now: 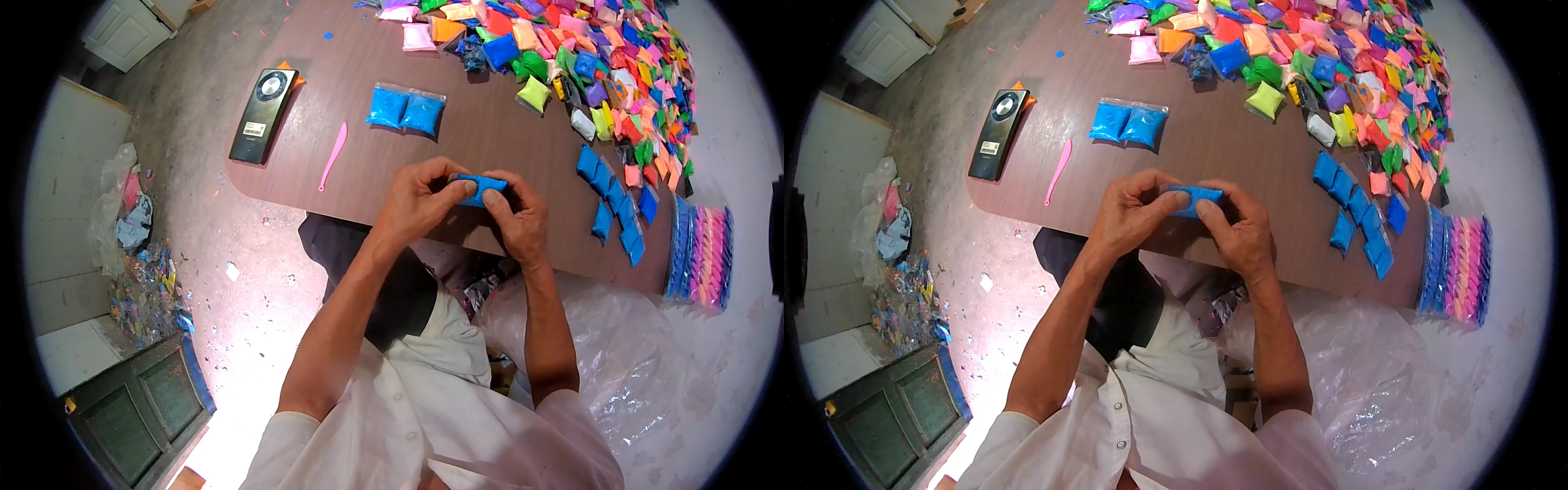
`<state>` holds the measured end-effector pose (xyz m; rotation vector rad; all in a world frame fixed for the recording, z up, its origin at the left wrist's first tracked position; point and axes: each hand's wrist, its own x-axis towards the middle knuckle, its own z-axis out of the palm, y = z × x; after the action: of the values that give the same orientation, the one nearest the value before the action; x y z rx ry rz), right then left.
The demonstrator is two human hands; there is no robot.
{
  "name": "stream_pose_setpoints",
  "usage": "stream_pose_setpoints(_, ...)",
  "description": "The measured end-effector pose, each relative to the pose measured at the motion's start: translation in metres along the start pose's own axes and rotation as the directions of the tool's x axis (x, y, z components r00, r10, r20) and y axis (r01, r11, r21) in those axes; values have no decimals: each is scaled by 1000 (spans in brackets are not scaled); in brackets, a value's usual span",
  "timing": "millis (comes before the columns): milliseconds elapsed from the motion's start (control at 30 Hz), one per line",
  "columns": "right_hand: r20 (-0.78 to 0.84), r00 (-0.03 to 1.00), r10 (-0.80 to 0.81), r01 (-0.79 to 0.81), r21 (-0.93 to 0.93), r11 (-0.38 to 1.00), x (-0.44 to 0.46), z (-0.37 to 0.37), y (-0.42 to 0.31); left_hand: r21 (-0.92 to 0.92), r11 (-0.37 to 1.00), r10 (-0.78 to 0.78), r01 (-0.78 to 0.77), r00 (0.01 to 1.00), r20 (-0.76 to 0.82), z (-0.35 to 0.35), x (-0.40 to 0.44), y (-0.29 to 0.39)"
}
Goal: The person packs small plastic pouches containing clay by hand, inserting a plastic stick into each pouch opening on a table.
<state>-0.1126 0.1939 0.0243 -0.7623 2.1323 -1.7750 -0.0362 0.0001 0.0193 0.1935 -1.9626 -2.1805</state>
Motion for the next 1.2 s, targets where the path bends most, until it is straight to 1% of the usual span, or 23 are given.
stream_pose_setpoints(67,-12,1000,5,-5,7,1000,0,0,4,59,998,-31,32,999,-14,2,-1,10)
stream_pose_setpoints(100,-22,1000,-22,22,26,999,0,-1,7,60,998,-32,33,999,-14,2,-1,12)
stream_pose_setpoints(167,-33,998,-47,49,44,998,-1,-3,12,83,994,-76,74,997,23,3,-1,15)
stream_pose_setpoints(267,-27,997,-66,67,54,996,-1,-6,16,118,992,-61,52,996,71,2,1,9)
stream_pose_setpoints(333,11,999,-32,31,47,998,-1,-7,14,89,994,-61,55,996,64,2,1,5)
stream_pose_setpoints(400,17,999,-46,45,21,999,1,-4,3,60,997,-60,57,997,57,1,1,2)
stream_pose_setpoints(467,24,998,-59,59,-5,998,1,-2,-1,134,991,3,-8,999,44,-2,0,1)
stream_pose_setpoints(500,26,997,-70,70,-18,997,2,-2,0,134,991,2,-8,999,44,-1,0,1)
stream_pose_setpoints(567,28,996,-80,81,-31,996,2,-2,0,50,998,-24,22,999,38,0,-1,0)
stream_pose_setpoints(667,10,999,-46,46,2,999,0,-2,3,97,993,-68,65,997,36,1,0,10)
stream_pose_setpoints(733,-45,999,-3,6,63,998,-2,-3,9,122,991,-66,60,997,43,3,0,13)
stream_pose_setpoints(767,-44,999,-3,5,63,998,-2,-4,10,148,987,-63,55,997,49,4,0,14)
stream_pose_setpoints(833,-53,997,50,-42,135,990,-3,-5,11,147,988,-56,47,997,57,2,1,10)
stream_pose_setpoints(867,-53,997,50,-42,135,990,-2,-5,11,146,989,-48,38,997,66,1,1,8)
stream_pose_setpoints(900,-42,999,30,-26,91,996,-2,-5,11,146,989,-48,38,997,66,1,1,6)
stream_pose_setpoints(933,-31,999,11,-9,47,999,-1,-5,10,82,994,-72,67,995,61,2,1,4)
stream_pose_setpoints(967,-32,999,11,-10,46,999,0,-5,10,18,995,-97,96,994,59,2,0,2)
stream_pose_setpoints(1033,20,997,-70,70,-12,997,2,-4,8,42,996,-81,79,995,62,-1,1,-2)
stream_pose_setpoints(1067,20,997,-69,70,-12,998,2,-5,7,66,996,-65,60,996,65,-2,1,-3)
stream_pose_setpoints(1133,55,998,-12,12,2,1000,0,-5,6,90,994,-70,65,996,62,-4,1,0)
stream_pose_setpoints(1200,29,999,-13,12,35,999,0,-5,8,112,991,-75,68,995,59,-3,1,7)
